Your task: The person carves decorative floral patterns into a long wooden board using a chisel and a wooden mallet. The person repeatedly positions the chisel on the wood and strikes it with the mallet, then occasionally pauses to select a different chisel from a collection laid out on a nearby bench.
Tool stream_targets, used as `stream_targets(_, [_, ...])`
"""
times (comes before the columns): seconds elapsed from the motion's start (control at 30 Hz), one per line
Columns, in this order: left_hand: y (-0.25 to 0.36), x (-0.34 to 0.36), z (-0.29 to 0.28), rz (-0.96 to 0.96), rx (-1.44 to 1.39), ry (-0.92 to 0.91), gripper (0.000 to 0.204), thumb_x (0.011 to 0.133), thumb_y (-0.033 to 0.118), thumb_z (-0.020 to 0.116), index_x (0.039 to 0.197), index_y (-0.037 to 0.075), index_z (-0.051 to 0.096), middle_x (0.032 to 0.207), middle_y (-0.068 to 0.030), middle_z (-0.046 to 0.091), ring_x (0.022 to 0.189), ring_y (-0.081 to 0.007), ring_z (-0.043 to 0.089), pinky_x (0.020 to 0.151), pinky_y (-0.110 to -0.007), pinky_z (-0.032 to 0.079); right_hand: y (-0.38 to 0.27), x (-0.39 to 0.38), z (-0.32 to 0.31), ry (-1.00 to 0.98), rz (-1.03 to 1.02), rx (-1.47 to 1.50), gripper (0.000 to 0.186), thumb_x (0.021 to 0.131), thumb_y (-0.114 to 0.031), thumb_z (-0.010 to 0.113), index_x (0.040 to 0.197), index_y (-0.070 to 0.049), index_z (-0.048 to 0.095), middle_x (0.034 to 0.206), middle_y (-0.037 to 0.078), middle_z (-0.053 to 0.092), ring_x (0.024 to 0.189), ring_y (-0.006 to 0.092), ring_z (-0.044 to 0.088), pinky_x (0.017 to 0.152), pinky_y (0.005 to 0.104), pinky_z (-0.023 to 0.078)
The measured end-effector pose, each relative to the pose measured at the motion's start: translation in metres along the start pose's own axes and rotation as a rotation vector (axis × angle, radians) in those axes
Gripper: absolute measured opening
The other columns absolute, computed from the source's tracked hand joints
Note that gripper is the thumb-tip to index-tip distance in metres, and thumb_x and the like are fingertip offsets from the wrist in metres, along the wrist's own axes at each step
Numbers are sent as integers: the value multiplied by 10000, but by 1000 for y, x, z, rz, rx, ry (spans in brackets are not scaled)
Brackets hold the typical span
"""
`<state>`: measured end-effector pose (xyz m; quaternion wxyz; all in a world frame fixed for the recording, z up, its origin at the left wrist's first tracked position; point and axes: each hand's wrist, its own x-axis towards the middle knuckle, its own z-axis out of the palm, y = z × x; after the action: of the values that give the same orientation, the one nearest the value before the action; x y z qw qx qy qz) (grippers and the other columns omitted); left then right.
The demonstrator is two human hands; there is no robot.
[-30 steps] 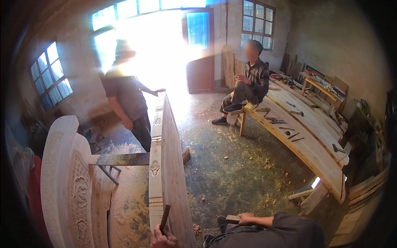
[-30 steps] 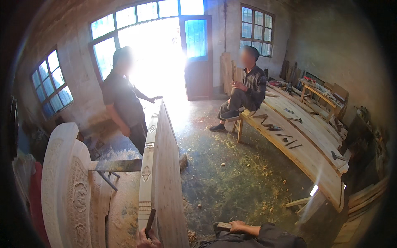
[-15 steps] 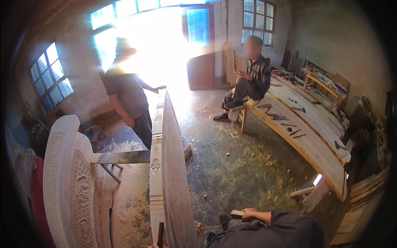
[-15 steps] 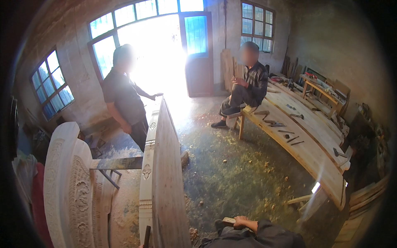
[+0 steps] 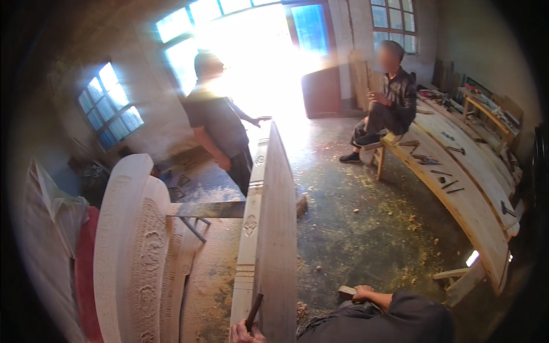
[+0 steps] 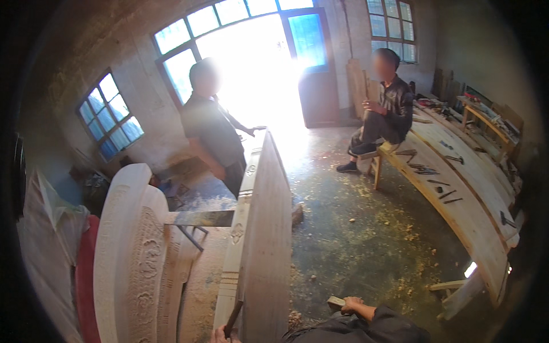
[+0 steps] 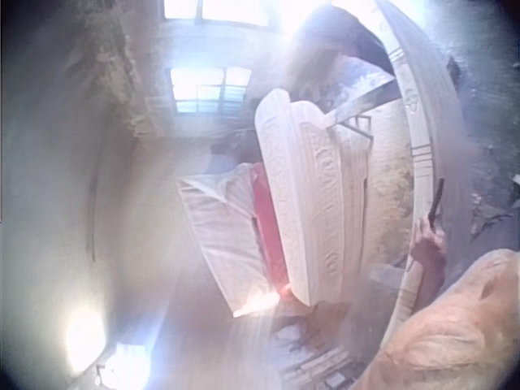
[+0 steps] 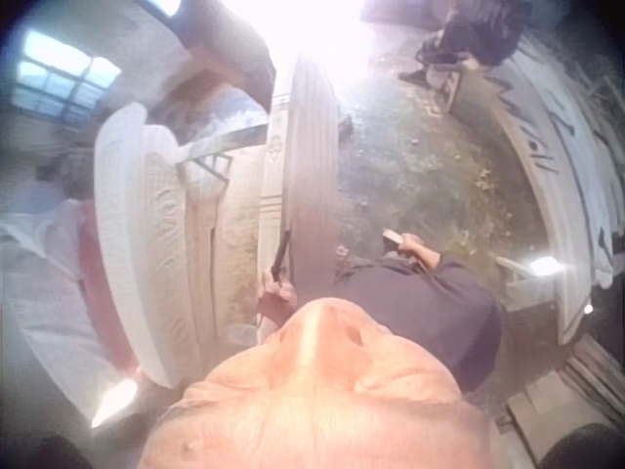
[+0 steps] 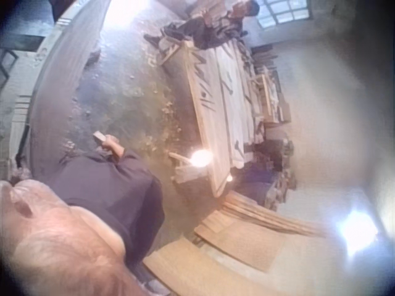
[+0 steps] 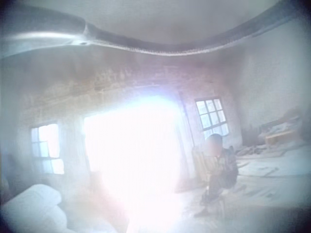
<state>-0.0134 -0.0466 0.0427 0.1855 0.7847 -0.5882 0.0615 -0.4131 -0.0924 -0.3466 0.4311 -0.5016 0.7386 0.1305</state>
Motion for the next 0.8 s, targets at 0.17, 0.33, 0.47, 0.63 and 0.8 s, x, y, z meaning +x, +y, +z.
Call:
stream_targets(0.17, [-2, 12, -4, -163, 47, 16, 170, 914, 287, 733, 1024, 159, 720, 938, -117, 716, 841, -364, 708, 677, -494, 557, 9, 18, 2, -31, -3, -54, 775, 623, -501, 824, 1336, -228, 690, 1297, 142, 702, 1239, 360, 649, 1006, 499, 533])
stream_targets(0.33, [-23, 17, 8, -155, 78, 31, 169, 938, 283, 715, 996, 124, 697, 935, -114, 720, 830, -373, 706, 703, -502, 562, 22, 18, 7, -23, 29, -36, 794, 644, -508, 815, 1360, -195, 674, 1315, 152, 693, 1239, 360, 650, 1008, 489, 539])
stream_targets(0.47, [-20, 22, 13, -86, 204, 30, 188, 946, 302, 702, 981, 119, 684, 892, -134, 717, 816, -395, 703, 691, -509, 558, 35, 17, 5, -125, 86, 60, 795, 684, -418, 801, 1421, -176, 628, 1379, 153, 649, 1316, 386, 588, 1034, 537, 507])
stream_targets(0.63, [-11, 32, 17, -33, 228, 37, 195, 952, 306, 695, 951, 113, 667, 848, -138, 715, 799, -396, 704, 671, -510, 555, 57, 31, 18, 2, 113, 27, 819, 592, -548, 855, 1321, -211, 694, 1235, 125, 732, 1183, 348, 683, 974, 493, 555])
stream_targets(0.8, [-18, 28, 16, -89, 187, 44, 171, 961, 308, 688, 962, 141, 648, 853, -126, 709, 750, -405, 700, 627, -519, 554, 30, 14, 3, -119, 75, 7, 742, 684, -427, 788, 1373, -185, 661, 1335, 146, 679, 1273, 375, 626, 1013, 506, 525])
